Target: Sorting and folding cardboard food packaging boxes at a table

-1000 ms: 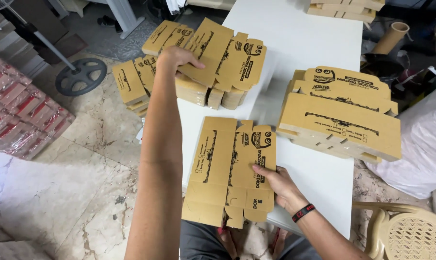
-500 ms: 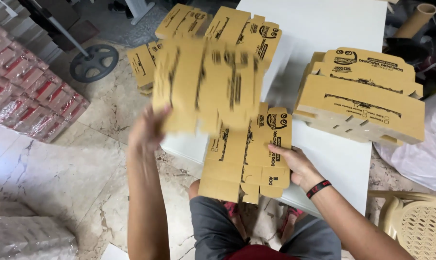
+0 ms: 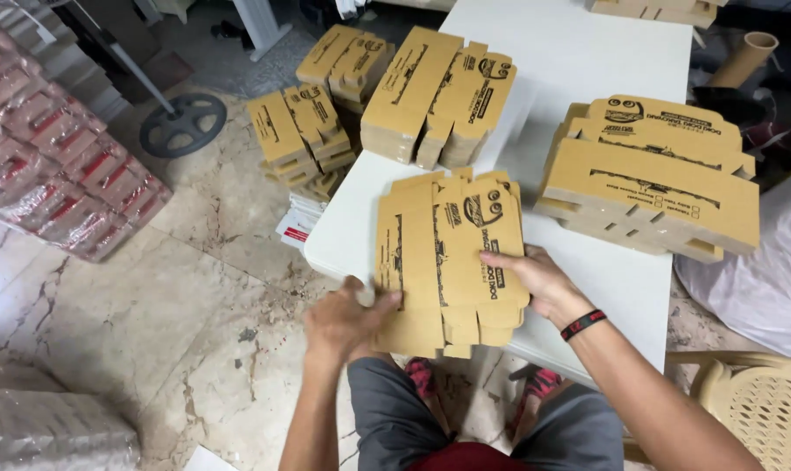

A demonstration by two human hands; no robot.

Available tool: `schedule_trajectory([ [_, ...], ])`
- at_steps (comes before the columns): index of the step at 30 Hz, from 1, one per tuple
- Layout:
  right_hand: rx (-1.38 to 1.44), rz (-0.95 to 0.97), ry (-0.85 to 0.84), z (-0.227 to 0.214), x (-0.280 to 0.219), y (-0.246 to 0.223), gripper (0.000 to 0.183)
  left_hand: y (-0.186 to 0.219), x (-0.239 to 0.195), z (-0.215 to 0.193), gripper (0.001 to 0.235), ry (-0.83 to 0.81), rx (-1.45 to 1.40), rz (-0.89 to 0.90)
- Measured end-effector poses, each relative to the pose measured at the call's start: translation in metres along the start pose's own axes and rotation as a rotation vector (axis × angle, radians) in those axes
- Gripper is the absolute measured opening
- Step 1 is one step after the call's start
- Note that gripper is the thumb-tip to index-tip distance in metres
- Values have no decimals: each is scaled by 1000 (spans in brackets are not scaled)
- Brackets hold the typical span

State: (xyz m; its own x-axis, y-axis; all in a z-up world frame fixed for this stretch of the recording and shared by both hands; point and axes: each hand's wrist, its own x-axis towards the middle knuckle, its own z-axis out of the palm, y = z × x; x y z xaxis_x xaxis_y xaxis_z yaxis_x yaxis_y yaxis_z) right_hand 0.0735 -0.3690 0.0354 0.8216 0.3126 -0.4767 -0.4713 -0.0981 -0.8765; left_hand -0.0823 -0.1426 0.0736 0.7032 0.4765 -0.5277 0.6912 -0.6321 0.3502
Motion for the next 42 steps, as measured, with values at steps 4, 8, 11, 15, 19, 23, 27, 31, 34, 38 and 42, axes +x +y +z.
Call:
schedule_trajectory([
  [4,-376,-213,-33,19,-60,-98,60,6,-25,-45,83,425,-307,201],
  [8,-1166,-290,-147,41,-98,-185,84,17,10,-62,108,582,-732,734],
  [11,-1451,-320,-220,50,-90,-201,70,21,43,-44,111,472,-828,861],
  [15,-1684,-406,-261,50,-45,-177,57,8,99,1,84,250,-859,663],
  [19,-1565,-329,-124,38,-89,-178,62,4,101,16,72,273,-898,698],
  [23,-1165,-411,28,-25,-70,-136,78,21,81,15,68,105,-973,729],
  [27,-838,-858,98,-43,-46,-82,82,50,55,23,84,154,-834,667],
  [31,-666,-894,147,-38,-59,-76,82,34,74,39,84,329,-755,769],
  [34,-811,-830,65,-35,-57,-94,94,36,71,38,84,253,-814,775],
  [38,-1375,-1008,35,-2,-52,-145,86,32,74,44,80,267,-798,785],
  [42,-1893,-369,-313,49,-48,-193,59,25,82,47,81,218,-871,789],
])
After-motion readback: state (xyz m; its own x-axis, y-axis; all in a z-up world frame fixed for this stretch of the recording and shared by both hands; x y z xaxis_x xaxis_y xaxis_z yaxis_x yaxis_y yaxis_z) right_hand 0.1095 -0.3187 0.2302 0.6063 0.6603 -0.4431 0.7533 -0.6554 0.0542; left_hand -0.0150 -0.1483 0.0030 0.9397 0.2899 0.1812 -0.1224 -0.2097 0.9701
